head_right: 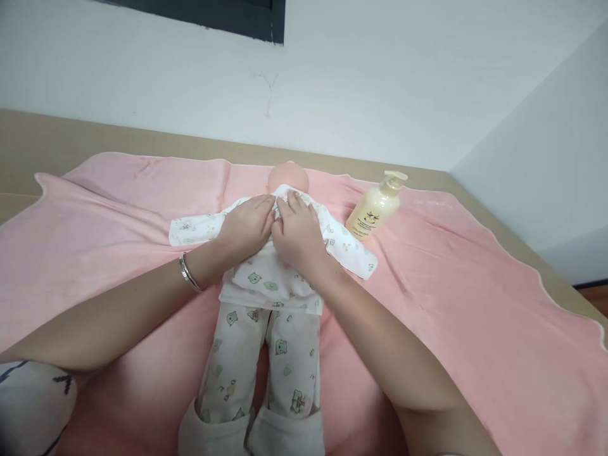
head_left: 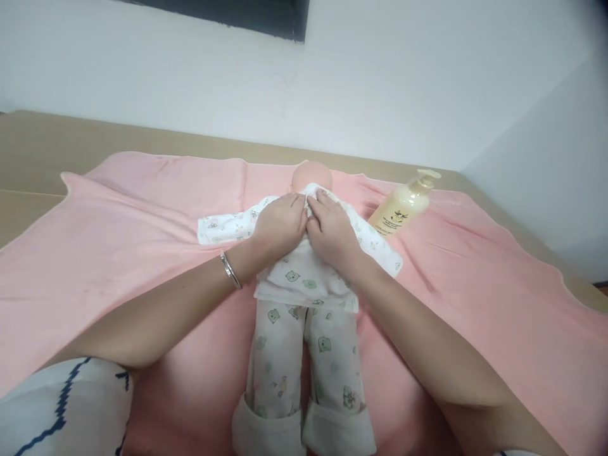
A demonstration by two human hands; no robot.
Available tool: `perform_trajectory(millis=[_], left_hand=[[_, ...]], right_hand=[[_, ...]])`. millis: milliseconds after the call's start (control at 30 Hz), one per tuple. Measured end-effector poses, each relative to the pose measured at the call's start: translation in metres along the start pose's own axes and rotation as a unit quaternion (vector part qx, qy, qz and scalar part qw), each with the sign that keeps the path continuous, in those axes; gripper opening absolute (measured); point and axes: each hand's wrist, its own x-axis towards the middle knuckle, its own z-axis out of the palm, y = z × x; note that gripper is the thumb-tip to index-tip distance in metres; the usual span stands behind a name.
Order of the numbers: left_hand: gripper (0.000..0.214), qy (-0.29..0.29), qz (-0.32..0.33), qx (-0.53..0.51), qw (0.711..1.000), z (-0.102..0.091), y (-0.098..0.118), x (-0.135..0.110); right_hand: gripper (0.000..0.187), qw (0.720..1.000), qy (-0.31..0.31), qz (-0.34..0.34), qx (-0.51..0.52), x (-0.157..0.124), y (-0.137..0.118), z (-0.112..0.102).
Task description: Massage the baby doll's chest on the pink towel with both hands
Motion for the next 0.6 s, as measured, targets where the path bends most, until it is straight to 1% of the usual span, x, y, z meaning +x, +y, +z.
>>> perform_trajectory(millis=[33,67,167,200,300,333,400,467,500,567,600], left_hand=[[0.039,0.0,0.009,0.025,1.0,0.0,0.001,0.0],[0.037,0.002,0.017,0.047,0.999,0.0,0.002,0.0],[0.031,-0.001,0.037,0.09,0.995,-0.003,0.006,-0.002],[0.03,-0.004,0.042,0.098,0.994,-0.004,0.009,-0.003],[0.033,-0.003,0.048,0.123,0.991,-0.01,0.019,-0.009],[0.035,-0.001,0.048,0.131,0.99,-0.012,0.023,-0.011],[0.039,-0.003,0.04,0.14,0.989,-0.016,0.03,-0.015],[0.039,-0.024,0.023,0.134,0.99,-0.018,0.036,-0.018],[0.036,-0.036,0.014,0.128,0.991,-0.019,0.038,-0.019],[0.027,-0.065,0.005,0.118,0.991,-0.017,0.039,-0.02],[0.025,-0.075,0.002,0.106,0.992,-0.015,0.038,-0.02]], right_hand=[[0.057,1.0,0.006,-0.002,0.008,0.0,0.0,0.0],[0.056,0.999,0.025,-0.001,0.02,-0.001,0.0,0.0],[0.048,0.993,0.1,0.005,0.058,-0.003,-0.001,-0.003],[0.044,0.992,0.107,0.003,0.065,-0.004,-0.002,-0.003],[0.034,0.994,0.083,-0.01,0.074,-0.005,-0.005,-0.003],[0.031,0.993,0.084,-0.011,0.076,-0.005,-0.007,-0.004],[0.025,0.988,0.127,-0.022,0.079,-0.009,-0.014,-0.01],[0.019,0.98,0.16,-0.073,0.096,-0.015,-0.024,-0.023],[0.018,0.976,0.149,-0.115,0.114,-0.018,-0.03,-0.031],[0.014,0.967,0.056,-0.195,0.156,-0.026,-0.042,-0.044],[0.012,0.961,0.002,-0.221,0.168,-0.03,-0.046,-0.049]])
